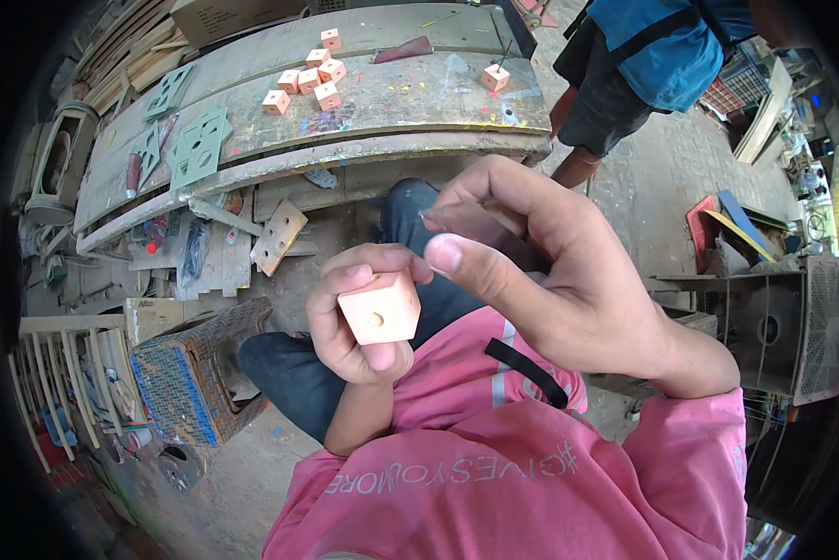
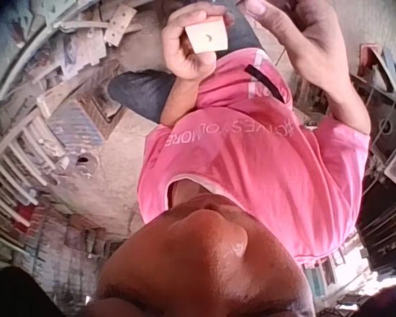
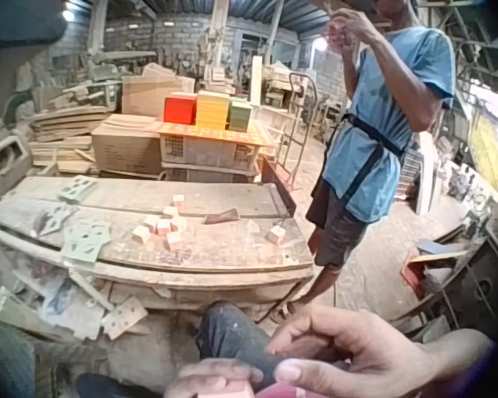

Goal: The person inserts a small wooden dowel into a pre-drilled hole in a small wooden block. They then use a sanding block to smooth the surface of the block. The person repeats this process with multiple blocks.

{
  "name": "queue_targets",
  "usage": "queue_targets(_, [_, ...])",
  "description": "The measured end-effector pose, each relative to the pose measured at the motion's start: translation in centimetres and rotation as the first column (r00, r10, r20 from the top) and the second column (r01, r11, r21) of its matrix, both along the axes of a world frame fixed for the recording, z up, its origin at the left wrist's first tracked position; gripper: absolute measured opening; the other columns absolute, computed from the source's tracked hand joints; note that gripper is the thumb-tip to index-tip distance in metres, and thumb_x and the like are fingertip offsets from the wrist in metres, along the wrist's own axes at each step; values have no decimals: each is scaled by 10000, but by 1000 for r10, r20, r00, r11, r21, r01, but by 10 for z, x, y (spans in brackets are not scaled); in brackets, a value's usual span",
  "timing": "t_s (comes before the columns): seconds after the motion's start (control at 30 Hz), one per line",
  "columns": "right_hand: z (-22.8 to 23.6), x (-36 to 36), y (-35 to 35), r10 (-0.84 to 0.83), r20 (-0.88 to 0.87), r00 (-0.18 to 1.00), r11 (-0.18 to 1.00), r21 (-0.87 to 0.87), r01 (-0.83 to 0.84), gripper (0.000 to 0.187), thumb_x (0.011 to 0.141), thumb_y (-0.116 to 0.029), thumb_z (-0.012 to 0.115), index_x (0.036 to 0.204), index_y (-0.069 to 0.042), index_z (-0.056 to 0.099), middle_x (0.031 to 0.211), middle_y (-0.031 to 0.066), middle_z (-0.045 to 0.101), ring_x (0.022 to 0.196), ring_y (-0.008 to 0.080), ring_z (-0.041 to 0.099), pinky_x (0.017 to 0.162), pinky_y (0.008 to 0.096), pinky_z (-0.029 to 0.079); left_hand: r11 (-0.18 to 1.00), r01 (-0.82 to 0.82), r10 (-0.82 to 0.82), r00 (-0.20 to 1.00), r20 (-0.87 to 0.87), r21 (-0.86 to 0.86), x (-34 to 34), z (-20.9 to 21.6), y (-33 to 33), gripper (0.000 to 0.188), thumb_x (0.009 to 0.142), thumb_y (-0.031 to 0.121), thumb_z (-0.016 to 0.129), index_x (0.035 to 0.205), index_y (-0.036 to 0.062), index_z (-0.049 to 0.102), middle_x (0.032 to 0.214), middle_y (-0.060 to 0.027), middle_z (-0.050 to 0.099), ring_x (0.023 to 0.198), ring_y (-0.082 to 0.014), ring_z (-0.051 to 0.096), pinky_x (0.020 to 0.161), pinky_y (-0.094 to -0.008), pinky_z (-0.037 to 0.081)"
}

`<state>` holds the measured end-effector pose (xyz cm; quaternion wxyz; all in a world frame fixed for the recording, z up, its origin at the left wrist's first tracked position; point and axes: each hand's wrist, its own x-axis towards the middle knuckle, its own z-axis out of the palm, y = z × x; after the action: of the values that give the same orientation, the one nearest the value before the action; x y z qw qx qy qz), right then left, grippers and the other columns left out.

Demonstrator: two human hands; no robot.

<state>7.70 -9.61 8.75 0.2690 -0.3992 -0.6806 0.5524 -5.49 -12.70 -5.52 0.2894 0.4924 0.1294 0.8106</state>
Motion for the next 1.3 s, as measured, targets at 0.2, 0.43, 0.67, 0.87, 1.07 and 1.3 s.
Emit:
queue_targets(0.2, [4,6,-3,17,7,1000,994,-108,-16,137,939,-123,529,985,6,525,785,-18,509,618,8,388,550,173,306,987,-162,159,980,-121,-16,-3,-2,3,666,877,521,555,1268,0,414,1053,-204,542,786,-263,607,614,-338,528])
queue_targets(0.43, [2,5,-4,116,156,981,992,35,-122,179,889,-108,635,960,23,535,815,10,557,663,6,453,574,167,365,976,-215,207,966,-155,-32,-6,-2,1,701,840,506,603,1231,-61,469,1049,-193,536,850,-249,610,642,-309,540])
queue_targets(0.67, [-11,1,-4,128,132,983,984,107,-142,214,828,-68,699,945,-6,531,649,-25,529,560,-6,383,489,186,294,975,-215,203,968,-148,-66,-9,3,-3,703,808,492,642,1194,-79,504,1047,-190,534,869,-249,619,654,-313,556])
queue_targets(0.87, [-11,-8,0,122,173,977,987,80,-137,221,813,-78,720,918,-28,532,618,-51,506,542,-16,337,463,183,242,956,-294,283,924,-257,-6,-12,1,-1,698,767,478,690,1174,-66,530,1031,-174,556,849,-243,616,677,-316,528])
queue_targets(1.07, [-26,-13,8,-145,-122,982,982,104,158,303,765,-76,771,948,-42,533,590,-107,375,534,-19,277,472,185,185,968,-187,164,976,-143,-165,-8,8,-8,699,758,479,701,1186,-50,542,1002,-167,586,860,-243,603,703,-325,506])
queue_targets(1.3, [-33,-8,9,-163,-63,985,958,230,173,361,725,-64,795,994,-43,554,567,-117,321,507,-20,260,475,179,177,997,37,-38,999,-23,-67,-9,6,0,715,723,158,815,1215,23,315,1017,-242,608,934,-242,588,794,-331,490])
